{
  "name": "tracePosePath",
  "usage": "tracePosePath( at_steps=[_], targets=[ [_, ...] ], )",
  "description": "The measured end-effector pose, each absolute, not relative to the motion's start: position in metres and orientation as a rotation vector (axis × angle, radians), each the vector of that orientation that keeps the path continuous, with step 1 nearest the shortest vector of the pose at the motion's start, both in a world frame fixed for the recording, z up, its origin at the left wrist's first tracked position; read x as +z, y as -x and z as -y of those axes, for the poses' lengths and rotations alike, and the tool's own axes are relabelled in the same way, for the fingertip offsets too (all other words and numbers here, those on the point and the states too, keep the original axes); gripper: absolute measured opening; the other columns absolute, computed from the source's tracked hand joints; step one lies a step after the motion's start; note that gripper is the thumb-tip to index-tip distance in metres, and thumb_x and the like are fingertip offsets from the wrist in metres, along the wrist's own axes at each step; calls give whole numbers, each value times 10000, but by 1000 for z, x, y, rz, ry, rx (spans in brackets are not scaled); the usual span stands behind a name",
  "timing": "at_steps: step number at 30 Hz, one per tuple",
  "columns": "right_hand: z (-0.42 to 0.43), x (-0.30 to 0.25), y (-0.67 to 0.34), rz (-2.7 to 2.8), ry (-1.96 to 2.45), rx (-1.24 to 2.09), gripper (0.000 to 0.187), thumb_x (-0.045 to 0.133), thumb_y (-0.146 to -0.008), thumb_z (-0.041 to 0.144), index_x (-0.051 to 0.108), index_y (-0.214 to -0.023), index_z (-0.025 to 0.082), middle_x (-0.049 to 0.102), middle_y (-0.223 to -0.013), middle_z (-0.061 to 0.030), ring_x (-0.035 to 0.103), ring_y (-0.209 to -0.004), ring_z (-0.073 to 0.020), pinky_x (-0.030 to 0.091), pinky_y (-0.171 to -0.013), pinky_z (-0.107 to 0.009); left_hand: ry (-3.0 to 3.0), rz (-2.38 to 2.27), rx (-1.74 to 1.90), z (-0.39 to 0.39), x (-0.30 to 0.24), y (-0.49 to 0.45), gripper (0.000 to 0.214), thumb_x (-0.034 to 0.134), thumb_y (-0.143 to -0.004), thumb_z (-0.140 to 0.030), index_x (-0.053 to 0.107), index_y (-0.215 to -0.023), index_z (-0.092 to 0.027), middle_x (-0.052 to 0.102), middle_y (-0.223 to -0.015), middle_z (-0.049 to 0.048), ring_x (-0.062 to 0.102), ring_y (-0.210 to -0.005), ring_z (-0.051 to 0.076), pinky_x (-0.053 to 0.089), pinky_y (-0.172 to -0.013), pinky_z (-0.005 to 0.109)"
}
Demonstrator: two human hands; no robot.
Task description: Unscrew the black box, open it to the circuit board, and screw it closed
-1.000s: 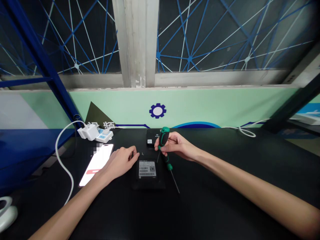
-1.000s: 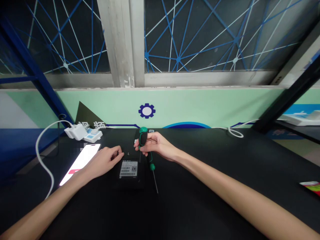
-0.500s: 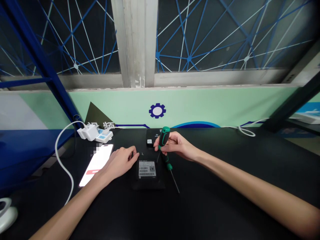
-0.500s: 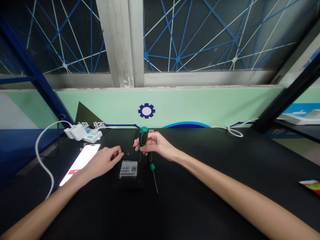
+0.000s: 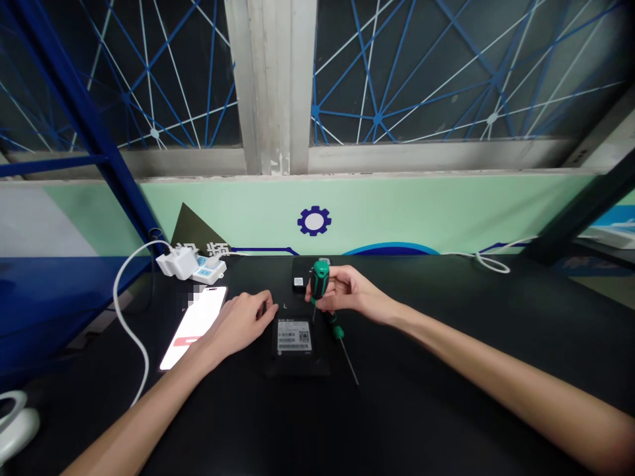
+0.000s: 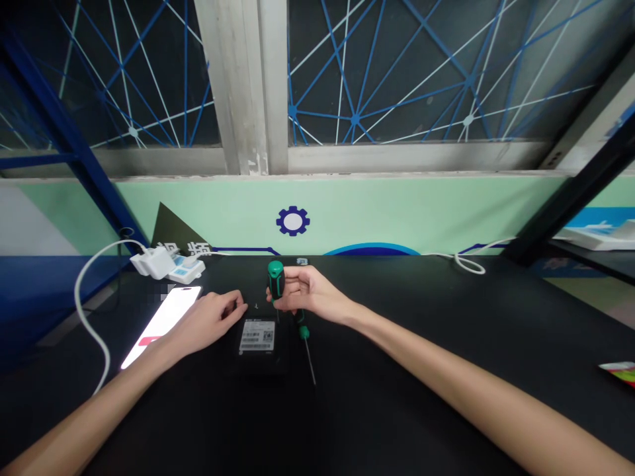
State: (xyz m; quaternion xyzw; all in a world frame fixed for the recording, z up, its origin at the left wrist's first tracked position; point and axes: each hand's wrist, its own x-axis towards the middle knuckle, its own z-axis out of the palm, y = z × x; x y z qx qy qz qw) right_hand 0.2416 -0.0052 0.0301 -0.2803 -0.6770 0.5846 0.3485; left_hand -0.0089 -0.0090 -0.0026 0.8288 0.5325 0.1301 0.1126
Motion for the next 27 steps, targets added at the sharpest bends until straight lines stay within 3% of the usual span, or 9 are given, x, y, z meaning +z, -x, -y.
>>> tracePosePath(
  at_steps=[8,13,18,27],
  targets=[
    [3,25,-244,1749,718,1571,187,753,-800,270,685,-923,145,706,-854,-28,586,-605,-95,460,-556,-221,-2426,-1578,359,10,-2,8,277,427,-988,-393,560,-808,-231,597,-647,-18,555,-564,161,255,-521,276],
    [0,21,-244,1687,656,1596,273,765,-800,242,604,-1005,161,743,-908,-50,595,-598,-101,474,-544,-225,-2430,-1578,357,10,-2,8,277,423,-991,-398,557,-811,-236,595,-641,-22,553,-566,162,250,-524,274],
    [0,22,-244,1723,676,1591,242,775,-801,253,623,-956,145,752,-950,-82,596,-611,-100,479,-548,-222,-2431,-1572,339,10,-2,9,287,417,-989,-403,569,-816,-232,599,-637,-16,571,-575,167,249,-526,275],
    [2,24,-244,1702,705,1624,191,770,-784,229,672,-925,145,691,-849,-20,586,-601,-97,498,-577,-243,-2429,-1568,351,10,0,8,287,420,-987,-403,560,-808,-229,599,-635,-13,574,-569,167,255,-527,273]
  ],
)
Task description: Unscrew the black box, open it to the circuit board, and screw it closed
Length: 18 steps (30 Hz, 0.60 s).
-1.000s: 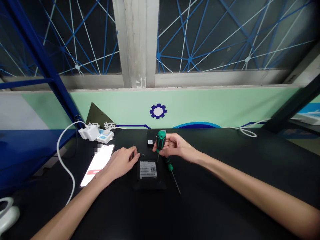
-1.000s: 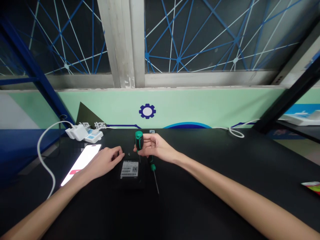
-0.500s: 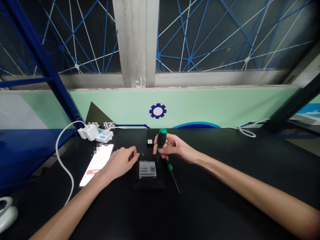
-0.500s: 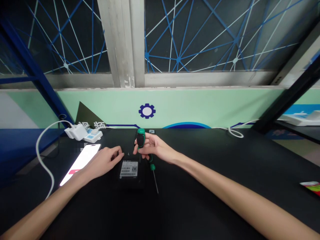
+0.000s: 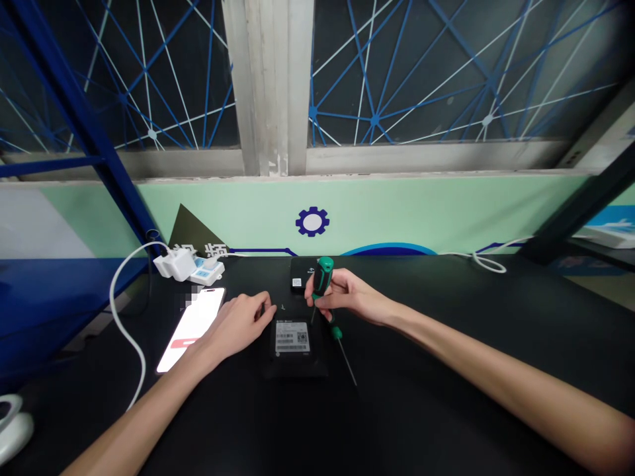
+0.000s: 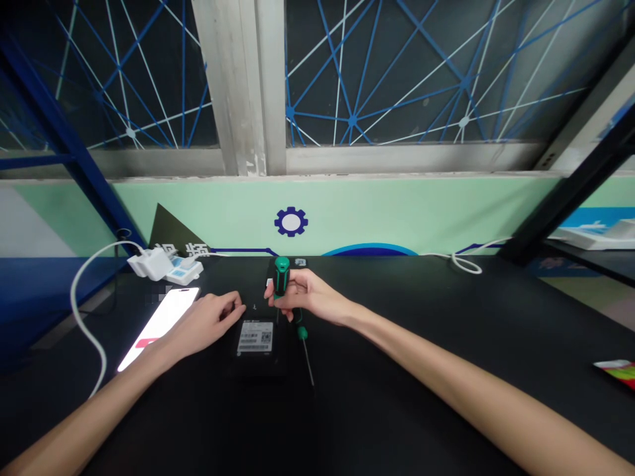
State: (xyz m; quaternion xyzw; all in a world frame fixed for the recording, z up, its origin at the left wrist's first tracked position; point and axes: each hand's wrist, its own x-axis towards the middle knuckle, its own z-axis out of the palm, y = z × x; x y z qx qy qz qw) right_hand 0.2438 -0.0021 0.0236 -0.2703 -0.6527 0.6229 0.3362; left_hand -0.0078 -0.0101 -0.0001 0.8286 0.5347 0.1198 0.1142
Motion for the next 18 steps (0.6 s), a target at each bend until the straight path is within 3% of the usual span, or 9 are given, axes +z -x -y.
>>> tracePosePath(
  at_steps=[8,18],
  targets=[
    [1,24,-242,1703,679,1633,209,778,-777,218,650,-924,144,744,-897,-62,608,-649,-109,522,-602,-241,-2428,-1577,342,11,0,7,286,414,-992,-400,547,-801,-233,611,-650,-15,568,-573,166,249,-528,274],
    [2,25,-242,1748,715,1620,173,784,-778,252,715,-899,149,680,-782,-12,604,-644,-112,525,-603,-244,-2435,-1597,340,11,1,7,277,412,-985,-388,568,-816,-232,601,-647,-7,566,-561,168,250,-526,278]
  ],
)
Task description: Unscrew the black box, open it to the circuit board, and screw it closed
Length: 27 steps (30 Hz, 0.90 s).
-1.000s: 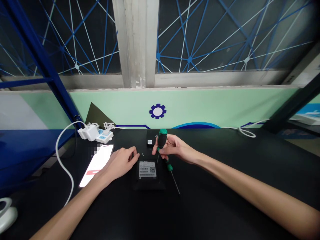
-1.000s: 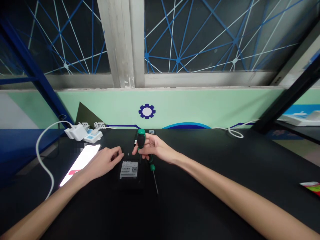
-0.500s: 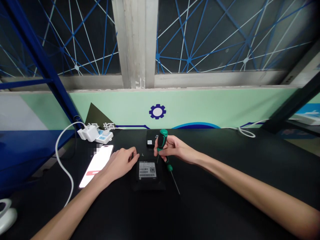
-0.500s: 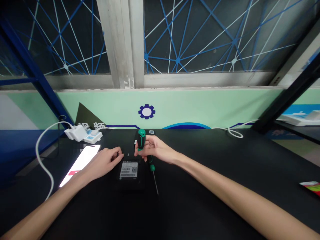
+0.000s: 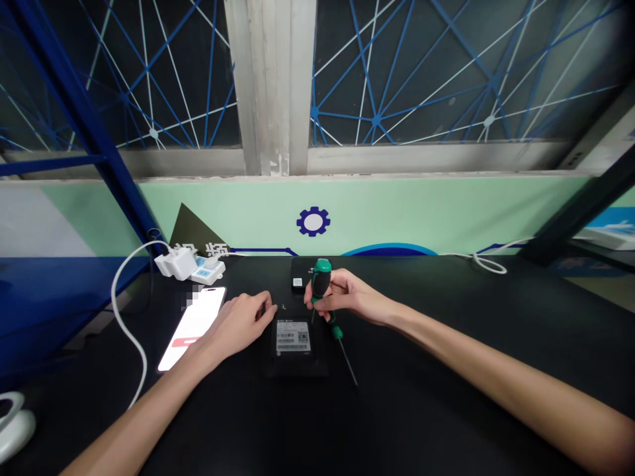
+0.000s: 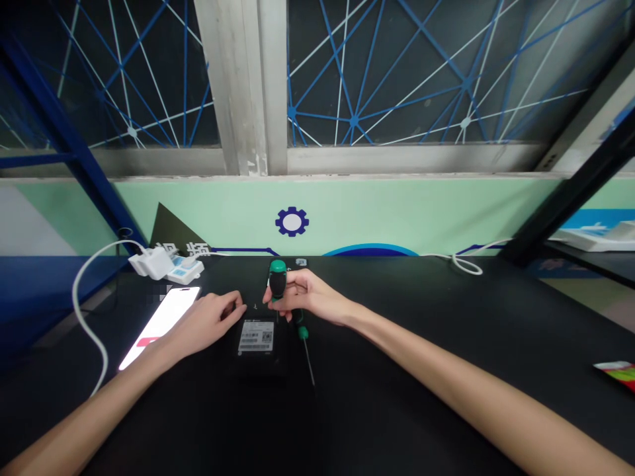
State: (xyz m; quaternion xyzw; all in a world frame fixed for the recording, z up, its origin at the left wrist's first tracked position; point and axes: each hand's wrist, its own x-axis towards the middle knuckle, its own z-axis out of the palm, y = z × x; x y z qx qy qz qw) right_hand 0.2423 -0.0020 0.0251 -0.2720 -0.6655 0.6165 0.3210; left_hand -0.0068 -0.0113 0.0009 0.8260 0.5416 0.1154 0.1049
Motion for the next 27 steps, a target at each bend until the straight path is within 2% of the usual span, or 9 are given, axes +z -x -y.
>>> tracePosePath(
  at_steps=[6,9,18,22,27],
  targets=[
    [4,27,-241,1708,693,1644,326,820,-753,244,629,-1002,156,709,-779,-3,630,-610,-104,538,-581,-234,-2425,-1599,329,12,1,7,274,419,-990,-395,527,-793,-239,590,-632,-18,551,-560,171,230,-528,277],
    [2,24,-240,1722,704,1639,395,892,-664,223,604,-928,166,718,-776,9,644,-603,-103,561,-584,-237,-2428,-1597,321,12,1,7,272,413,-994,-394,525,-800,-239,589,-636,-19,553,-569,173,228,-534,275],
    [-4,14,-239,1696,844,1623,364,954,-552,305,699,-732,118,733,-683,-19,672,-566,-127,588,-596,-262,-2418,-1591,330,11,1,7,265,415,-991,-392,532,-810,-235,582,-633,-20,553,-571,169,233,-544,271],
    [-7,9,-240,1677,868,1604,334,947,-556,331,745,-712,116,750,-707,-37,677,-580,-129,594,-607,-266,-2410,-1587,323,11,2,6,264,414,-990,-389,531,-812,-233,580,-631,-23,546,-568,165,242,-546,272],
    [-9,2,-241,1679,870,1612,324,944,-551,361,763,-681,125,774,-748,-64,685,-590,-141,573,-539,-247,-2414,-1600,307,11,3,5,261,416,-992,-388,530,-815,-234,581,-637,-24,539,-573,166,236,-548,275]
  ],
)
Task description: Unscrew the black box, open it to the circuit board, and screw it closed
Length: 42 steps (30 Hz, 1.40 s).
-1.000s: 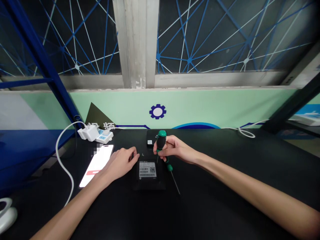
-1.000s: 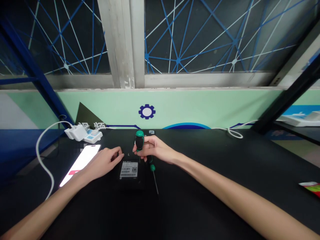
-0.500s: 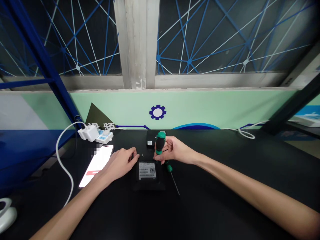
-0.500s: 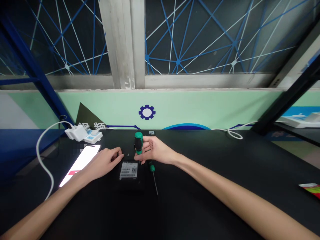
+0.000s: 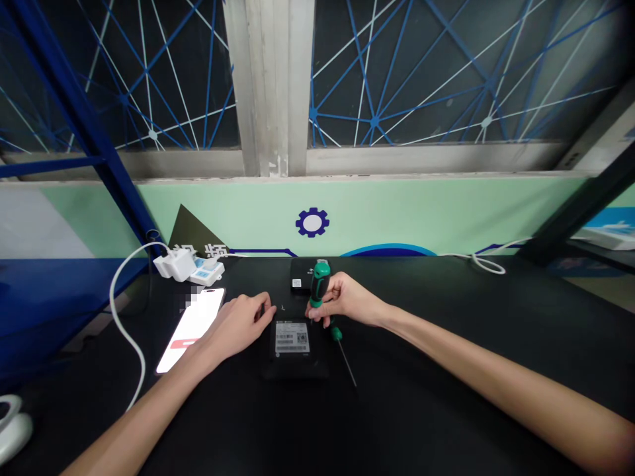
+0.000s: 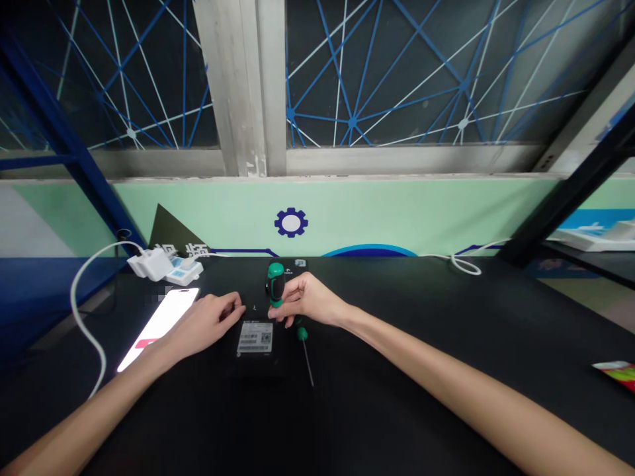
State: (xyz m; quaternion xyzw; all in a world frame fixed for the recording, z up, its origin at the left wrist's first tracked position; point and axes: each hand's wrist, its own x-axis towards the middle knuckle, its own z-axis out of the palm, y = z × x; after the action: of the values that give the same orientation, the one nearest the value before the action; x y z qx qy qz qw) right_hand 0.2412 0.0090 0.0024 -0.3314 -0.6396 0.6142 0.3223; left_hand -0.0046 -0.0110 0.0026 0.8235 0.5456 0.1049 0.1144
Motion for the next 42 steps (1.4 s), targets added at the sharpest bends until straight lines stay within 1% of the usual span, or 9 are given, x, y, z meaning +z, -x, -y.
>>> tracePosePath(
  at_steps=[10,14,18,21,23,27,31,34,42],
  targets=[
    [-10,3,-243,1754,853,1580,235,910,-637,344,802,-732,158,785,-757,-46,662,-594,-118,557,-618,-246,-2383,-1612,320,11,3,4,251,425,-985,-381,532,-813,-233,568,-618,-27,537,-566,163,243,-551,275],
    [-9,3,-242,1731,852,1603,262,911,-637,358,797,-750,151,778,-771,-46,663,-609,-117,563,-627,-246,-2412,-1596,332,11,0,7,259,424,-986,-384,523,-802,-232,557,-612,-29,526,-558,159,229,-540,278],
    [-8,3,-242,1729,857,1621,304,877,-693,401,795,-807,131,748,-729,-39,659,-605,-114,561,-628,-244,-2429,-1587,337,10,-2,9,263,423,-990,-392,533,-810,-237,542,-595,-35,517,-545,155,221,-530,278],
    [-7,4,-243,1728,840,1656,331,864,-711,419,792,-843,123,751,-754,-46,665,-617,-115,562,-631,-245,-2429,-1593,334,10,-2,8,265,424,-991,-385,527,-799,-234,548,-599,-34,515,-545,153,219,-535,276],
    [-7,4,-243,1717,826,1669,339,867,-706,418,787,-847,120,756,-778,-52,675,-636,-119,566,-644,-250,-2424,-1595,326,10,-1,7,265,421,-993,-380,528,-800,-233,557,-607,-31,516,-545,154,218,-539,275],
    [-6,4,-241,1704,849,1641,344,899,-662,384,765,-841,123,746,-726,-29,675,-625,-126,569,-648,-262,-2426,-1605,322,11,0,7,259,421,-990,-381,534,-807,-236,568,-623,-26,522,-549,157,217,-539,274],
    [-6,3,-239,1688,888,1595,359,947,-565,338,717,-747,132,742,-681,-11,660,-569,-126,548,-591,-255,-2423,-1613,311,12,0,7,261,415,-986,-386,542,-814,-237,569,-622,-23,526,-544,159,218,-535,277],
    [-6,2,-240,1704,905,1576,365,951,-549,343,698,-705,132,758,-686,-27,667,-570,-131,543,-581,-249,-2418,-1614,311,12,1,7,268,412,-985,-394,542,-812,-235,574,-626,-22,529,-546,159,224,-534,278],
    [-6,2,-242,1725,860,1578,329,900,-644,388,713,-705,125,799,-822,-97,694,-612,-145,583,-632,-284,-2415,-1596,328,13,3,5,284,401,-980,-399,541,-802,-227,572,-622,-17,533,-543,158,241,-534,277]
  ],
)
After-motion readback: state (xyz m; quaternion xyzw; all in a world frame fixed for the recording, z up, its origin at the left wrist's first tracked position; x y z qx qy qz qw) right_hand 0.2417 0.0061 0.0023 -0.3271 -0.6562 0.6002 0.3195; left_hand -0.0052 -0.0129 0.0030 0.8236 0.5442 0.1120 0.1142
